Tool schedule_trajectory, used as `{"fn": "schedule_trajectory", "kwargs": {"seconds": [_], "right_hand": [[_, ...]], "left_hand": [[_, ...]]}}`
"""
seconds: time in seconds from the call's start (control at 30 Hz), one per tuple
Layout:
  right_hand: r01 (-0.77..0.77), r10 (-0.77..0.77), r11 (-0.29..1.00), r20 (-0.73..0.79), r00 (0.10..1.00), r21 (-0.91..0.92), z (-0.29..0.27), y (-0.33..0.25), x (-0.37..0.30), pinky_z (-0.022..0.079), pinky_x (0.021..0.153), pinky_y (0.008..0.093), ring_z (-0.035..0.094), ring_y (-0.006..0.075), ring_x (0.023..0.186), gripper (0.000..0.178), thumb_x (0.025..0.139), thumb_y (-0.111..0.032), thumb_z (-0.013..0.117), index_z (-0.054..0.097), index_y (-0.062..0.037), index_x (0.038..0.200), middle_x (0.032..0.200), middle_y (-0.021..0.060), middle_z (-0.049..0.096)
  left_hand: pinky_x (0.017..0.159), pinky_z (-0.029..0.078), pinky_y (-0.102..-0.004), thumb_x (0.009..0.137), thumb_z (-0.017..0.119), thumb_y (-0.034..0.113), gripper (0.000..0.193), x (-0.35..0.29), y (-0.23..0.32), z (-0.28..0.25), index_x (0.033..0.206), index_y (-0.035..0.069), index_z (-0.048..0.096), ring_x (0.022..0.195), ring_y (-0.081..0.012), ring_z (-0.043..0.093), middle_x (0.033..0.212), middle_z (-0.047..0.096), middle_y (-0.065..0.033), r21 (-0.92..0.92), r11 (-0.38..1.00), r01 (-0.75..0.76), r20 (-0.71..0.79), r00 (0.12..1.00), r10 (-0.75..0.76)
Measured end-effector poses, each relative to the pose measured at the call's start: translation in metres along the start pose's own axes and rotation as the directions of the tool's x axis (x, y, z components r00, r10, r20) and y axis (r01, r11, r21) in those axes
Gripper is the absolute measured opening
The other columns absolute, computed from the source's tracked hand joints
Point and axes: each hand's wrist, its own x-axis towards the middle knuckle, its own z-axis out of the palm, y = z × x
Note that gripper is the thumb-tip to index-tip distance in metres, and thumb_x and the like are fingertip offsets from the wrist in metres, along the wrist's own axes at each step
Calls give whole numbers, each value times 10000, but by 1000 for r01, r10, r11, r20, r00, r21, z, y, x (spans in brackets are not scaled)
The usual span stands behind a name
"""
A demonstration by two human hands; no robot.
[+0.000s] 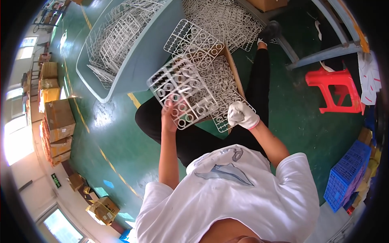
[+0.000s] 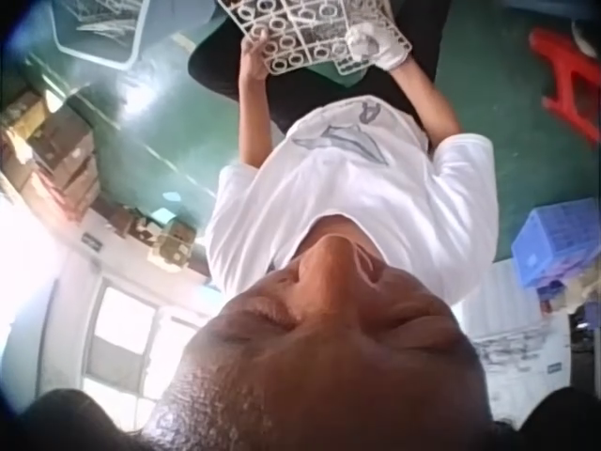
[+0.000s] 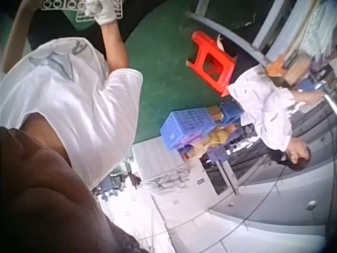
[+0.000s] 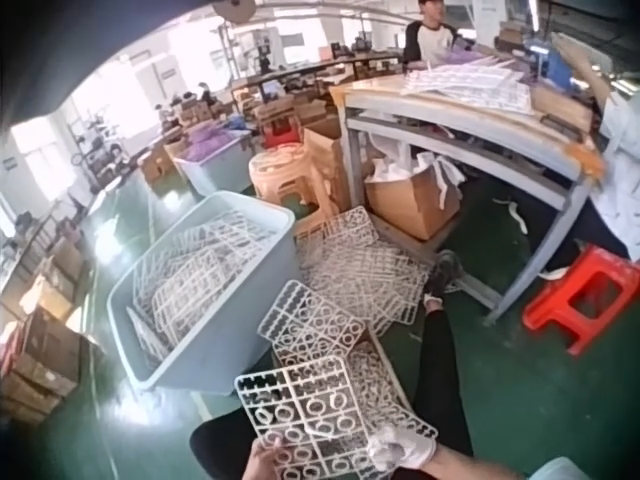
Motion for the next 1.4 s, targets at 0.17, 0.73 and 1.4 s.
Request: {"fn": "schedule_trajectory", "kwargs": {"seconds": [0.17,0.73,1.4], "right_hand": [[-326,127,845,-432,893,-424,36,-13,12,425,468,205,484,38,491,268,886,-256,552,640,-6,846,539,-43,499],[-302,-242,347,-396,886,-888,42,5,42,480,557,406,600,331,602,211,798,-281,575,617,-78,765,606,157,589],[-299,196,693,228,954,656,45,-12,8,270,393,189,260,24,362,330,957,-371,357,422,-124,749,471,-115,279]], "left_hand": [[761,540,-346,923,475,165,379,2,1,23,1256,-6,420,927,-241,620,1089,586,-139,61,993,-103,89,991,97],[730,527,-299,916,500,164,389,-6,0,70,1256,-15,435,899,-189,621,1064,601,-102,199,956,-215,69,976,206],[665,514,-257,884,541,94,227,23,-4,29,1075,-29,537,772,-167,629,927,621,-87,201,924,-325,61,946,319]]}}
